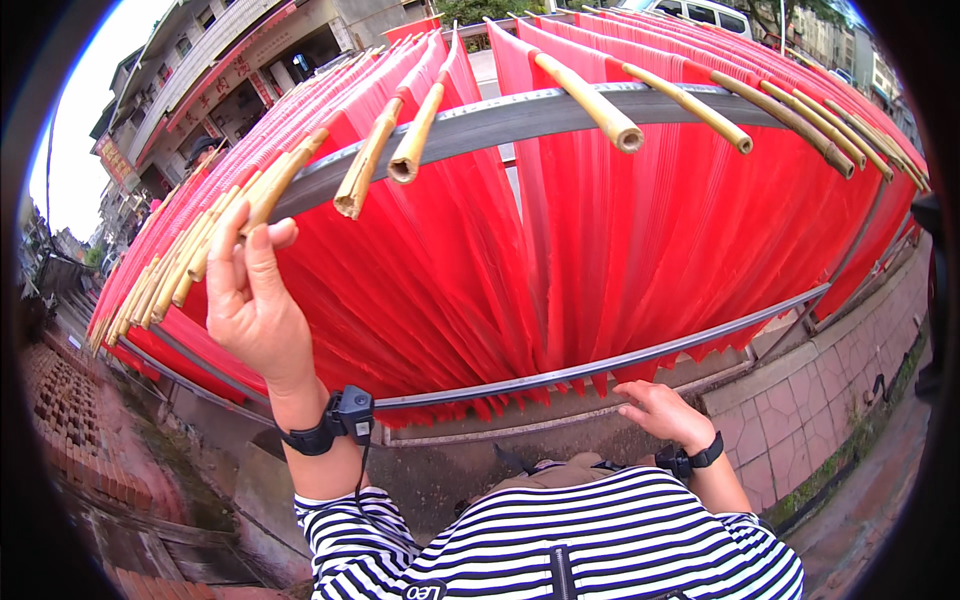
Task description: The person arranges red dried noodles hanging on a metal frame outdoors. They separate and align the strands by hand, then place cylindrical bamboo tubes along the top bar to hold sections in place.
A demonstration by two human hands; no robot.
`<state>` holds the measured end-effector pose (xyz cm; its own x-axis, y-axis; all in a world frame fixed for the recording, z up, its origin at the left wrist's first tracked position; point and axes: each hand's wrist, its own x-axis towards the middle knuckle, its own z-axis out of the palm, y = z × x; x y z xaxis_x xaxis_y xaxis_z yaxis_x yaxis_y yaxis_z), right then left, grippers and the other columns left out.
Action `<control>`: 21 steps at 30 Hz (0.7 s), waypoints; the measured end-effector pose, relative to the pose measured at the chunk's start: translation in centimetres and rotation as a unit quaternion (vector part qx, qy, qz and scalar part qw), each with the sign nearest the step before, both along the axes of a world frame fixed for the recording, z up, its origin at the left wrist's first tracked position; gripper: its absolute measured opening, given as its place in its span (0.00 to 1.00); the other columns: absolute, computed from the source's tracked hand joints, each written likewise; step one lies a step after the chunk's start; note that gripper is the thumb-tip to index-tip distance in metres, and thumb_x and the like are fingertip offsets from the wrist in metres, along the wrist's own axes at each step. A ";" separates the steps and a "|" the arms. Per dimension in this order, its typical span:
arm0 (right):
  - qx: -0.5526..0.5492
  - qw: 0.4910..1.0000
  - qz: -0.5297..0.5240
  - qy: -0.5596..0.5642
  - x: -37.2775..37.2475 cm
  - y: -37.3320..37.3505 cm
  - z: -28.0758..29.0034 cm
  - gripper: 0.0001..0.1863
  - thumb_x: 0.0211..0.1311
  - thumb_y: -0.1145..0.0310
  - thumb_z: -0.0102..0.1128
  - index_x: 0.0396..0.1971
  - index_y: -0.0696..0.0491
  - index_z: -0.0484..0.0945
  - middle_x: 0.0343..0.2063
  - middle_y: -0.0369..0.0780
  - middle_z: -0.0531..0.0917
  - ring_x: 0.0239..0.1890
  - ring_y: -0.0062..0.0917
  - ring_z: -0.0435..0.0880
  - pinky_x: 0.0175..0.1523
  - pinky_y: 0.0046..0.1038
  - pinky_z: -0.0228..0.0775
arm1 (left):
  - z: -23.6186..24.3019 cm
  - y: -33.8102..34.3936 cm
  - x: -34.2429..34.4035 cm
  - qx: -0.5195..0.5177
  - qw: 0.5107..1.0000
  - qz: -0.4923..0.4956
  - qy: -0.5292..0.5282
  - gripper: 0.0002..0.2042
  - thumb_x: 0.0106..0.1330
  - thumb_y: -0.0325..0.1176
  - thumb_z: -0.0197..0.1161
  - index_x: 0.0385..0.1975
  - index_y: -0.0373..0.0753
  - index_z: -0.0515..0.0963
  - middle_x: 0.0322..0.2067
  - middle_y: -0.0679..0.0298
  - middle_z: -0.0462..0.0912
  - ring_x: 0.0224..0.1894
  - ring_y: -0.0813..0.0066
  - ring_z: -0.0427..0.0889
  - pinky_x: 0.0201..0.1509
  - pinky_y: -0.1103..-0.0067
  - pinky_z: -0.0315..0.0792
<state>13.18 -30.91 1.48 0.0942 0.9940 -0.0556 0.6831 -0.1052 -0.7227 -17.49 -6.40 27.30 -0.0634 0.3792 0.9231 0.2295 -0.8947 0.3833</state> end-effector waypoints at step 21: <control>-0.016 1.000 -0.002 -0.008 -4.3 3.3 -0.6 0.20 0.63 0.66 0.62 0.53 0.58 0.78 0.47 0.51 0.84 0.50 0.45 0.83 0.55 0.40 0.75 | -0.3 3.1 -4.2 0.030 0.996 -0.058 0.066 0.16 0.71 0.22 0.61 0.57 0.31 0.76 0.39 0.54 0.88 0.45 0.70 0.87 0.52 0.75 0.80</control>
